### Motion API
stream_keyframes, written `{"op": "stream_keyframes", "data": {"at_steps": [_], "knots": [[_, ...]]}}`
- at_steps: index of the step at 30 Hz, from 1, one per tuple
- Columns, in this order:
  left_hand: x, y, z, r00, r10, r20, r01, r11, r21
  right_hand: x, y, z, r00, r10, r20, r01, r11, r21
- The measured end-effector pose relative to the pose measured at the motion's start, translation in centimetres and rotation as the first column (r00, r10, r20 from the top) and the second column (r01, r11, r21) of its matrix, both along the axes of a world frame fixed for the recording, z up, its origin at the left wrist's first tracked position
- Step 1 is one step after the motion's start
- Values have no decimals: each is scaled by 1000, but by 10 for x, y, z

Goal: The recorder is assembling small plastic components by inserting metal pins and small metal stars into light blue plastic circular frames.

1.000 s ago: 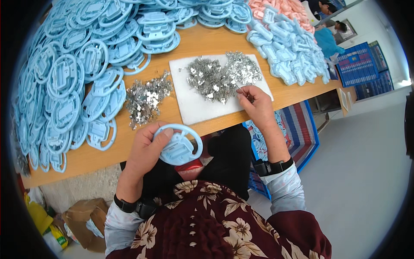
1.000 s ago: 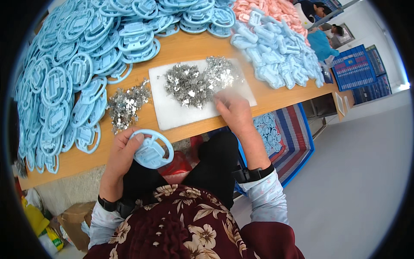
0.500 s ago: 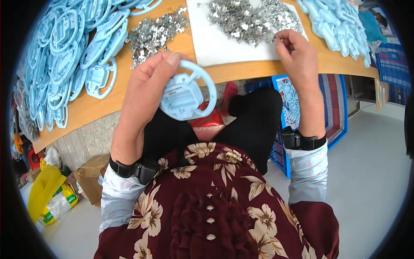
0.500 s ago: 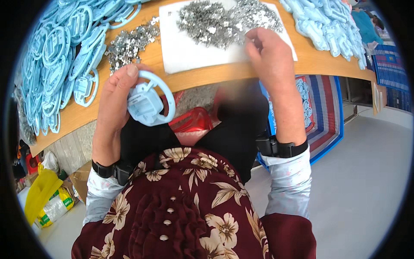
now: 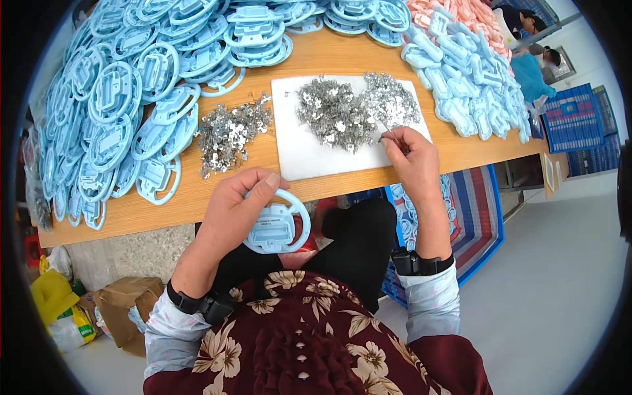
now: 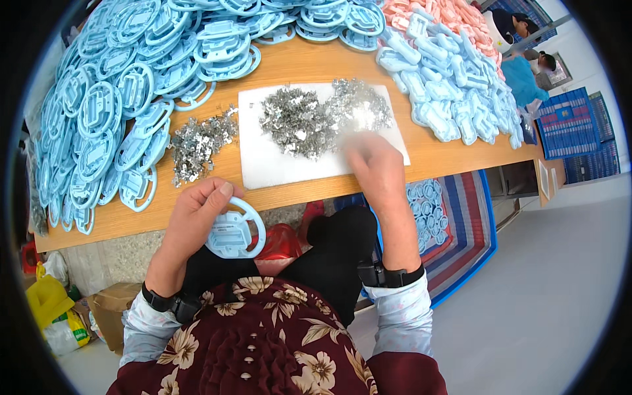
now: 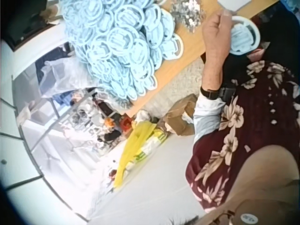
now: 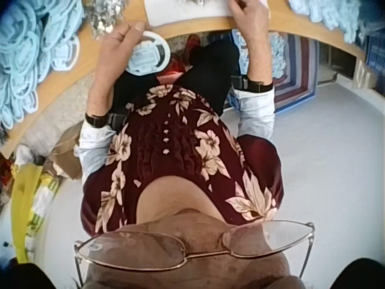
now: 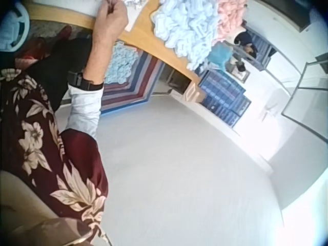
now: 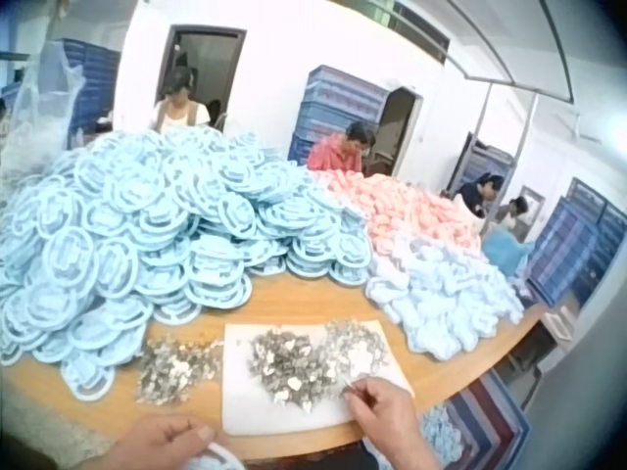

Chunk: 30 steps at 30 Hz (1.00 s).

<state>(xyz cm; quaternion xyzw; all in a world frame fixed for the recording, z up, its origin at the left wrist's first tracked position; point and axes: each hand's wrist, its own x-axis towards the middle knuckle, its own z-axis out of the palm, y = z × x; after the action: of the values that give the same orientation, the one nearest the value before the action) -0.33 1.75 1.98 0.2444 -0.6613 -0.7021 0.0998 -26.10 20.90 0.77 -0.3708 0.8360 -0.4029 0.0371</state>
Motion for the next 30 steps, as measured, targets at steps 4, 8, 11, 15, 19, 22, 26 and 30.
{"op": "stream_keyframes", "data": {"at_steps": [4,8,11,15,19,22,26,30], "knots": [[-11,4,9,999,-45,11,46,998,-49,25,-6,23,991,34,133,-27,998,-53],[-27,12,10,988,-154,-8,154,988,15,61,-22,33,983,178,52,-169,974,-149],[-32,17,12,985,-169,-46,172,982,72,82,-31,42,960,279,-5,-277,951,-138],[-29,12,6,980,-165,-110,163,986,-24,94,-35,47,945,315,83,-301,942,-152],[-24,7,7,985,-151,-89,151,989,-9,93,-37,45,883,312,349,-270,949,-165],[-20,4,5,980,-176,-98,173,984,-39,93,-39,47,758,335,560,-293,941,-168],[-18,-1,4,973,-212,-95,210,977,-23,84,-40,41,591,364,720,-285,929,-236],[-17,-2,-2,971,-205,-124,205,979,-15,84,-41,35,526,338,780,-243,939,-243]]}}
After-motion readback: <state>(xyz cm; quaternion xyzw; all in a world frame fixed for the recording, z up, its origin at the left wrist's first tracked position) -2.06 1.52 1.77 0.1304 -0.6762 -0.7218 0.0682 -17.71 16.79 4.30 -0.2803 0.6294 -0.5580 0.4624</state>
